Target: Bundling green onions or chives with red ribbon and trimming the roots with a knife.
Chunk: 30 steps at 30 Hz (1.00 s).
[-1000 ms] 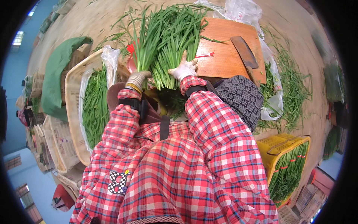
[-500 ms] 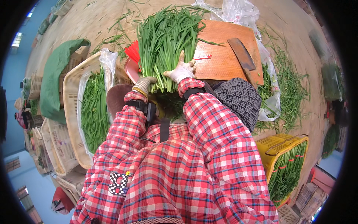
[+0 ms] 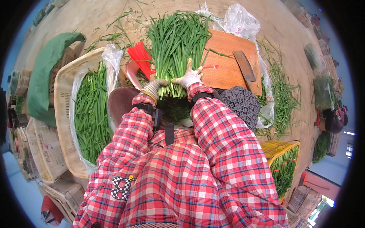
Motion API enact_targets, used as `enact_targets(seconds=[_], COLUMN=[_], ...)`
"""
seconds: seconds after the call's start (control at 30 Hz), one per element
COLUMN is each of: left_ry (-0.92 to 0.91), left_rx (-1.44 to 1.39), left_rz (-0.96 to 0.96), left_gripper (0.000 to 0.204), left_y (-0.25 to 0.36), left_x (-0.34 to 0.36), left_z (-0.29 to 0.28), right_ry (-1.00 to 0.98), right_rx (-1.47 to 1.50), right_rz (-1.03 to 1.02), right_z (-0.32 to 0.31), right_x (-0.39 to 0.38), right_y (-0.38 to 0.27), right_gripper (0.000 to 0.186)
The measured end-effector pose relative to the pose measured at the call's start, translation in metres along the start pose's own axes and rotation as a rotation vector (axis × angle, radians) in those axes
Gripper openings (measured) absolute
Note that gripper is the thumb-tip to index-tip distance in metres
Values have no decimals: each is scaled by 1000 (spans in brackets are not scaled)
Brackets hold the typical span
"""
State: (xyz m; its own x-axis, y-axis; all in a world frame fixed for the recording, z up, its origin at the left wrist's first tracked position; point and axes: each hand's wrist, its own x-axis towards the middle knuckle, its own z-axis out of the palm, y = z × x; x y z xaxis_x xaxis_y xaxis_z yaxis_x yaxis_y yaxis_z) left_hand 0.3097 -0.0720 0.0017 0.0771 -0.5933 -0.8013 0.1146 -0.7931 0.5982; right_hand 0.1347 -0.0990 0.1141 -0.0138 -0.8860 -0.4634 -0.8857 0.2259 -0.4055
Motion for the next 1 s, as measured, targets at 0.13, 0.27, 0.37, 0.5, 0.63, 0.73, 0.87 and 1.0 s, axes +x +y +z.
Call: enact_targets(seconds=[0.13,0.27,0.37,0.5,0.63,0.73,0.87,1.0], left_ry=[48,-86,-89,-13,19,-346,-235,21], left_rx=[49,-236,-221,-349,-401,-479,1107,757], left_rz=[-62,70,164,232,223,15,994,308], left_gripper=[49,38,32,31,33,40,99,48], left_y=[-7,-7,1,6,3,-7,-11,7], left_x=[-1,-33,-54,-62,-55,-42,-22,-27], left_z=[-7,-9,-5,14,25,23,13,-1], right_ry=[-24,24,-1,-51,-20,6,52,93], right_rx=[-22,-34,-19,-37,-106,-126,-60,-111], right_rz=[36,28,7,2,12,37,-82,10], right_z=[2,3,2,0,-2,1,11,20], right_x=[7,7,5,0,-3,1,-1,-5], right_y=[5,5,0,-4,-1,5,2,-5], right_gripper=[131,132,136,138,137,134,131,127])
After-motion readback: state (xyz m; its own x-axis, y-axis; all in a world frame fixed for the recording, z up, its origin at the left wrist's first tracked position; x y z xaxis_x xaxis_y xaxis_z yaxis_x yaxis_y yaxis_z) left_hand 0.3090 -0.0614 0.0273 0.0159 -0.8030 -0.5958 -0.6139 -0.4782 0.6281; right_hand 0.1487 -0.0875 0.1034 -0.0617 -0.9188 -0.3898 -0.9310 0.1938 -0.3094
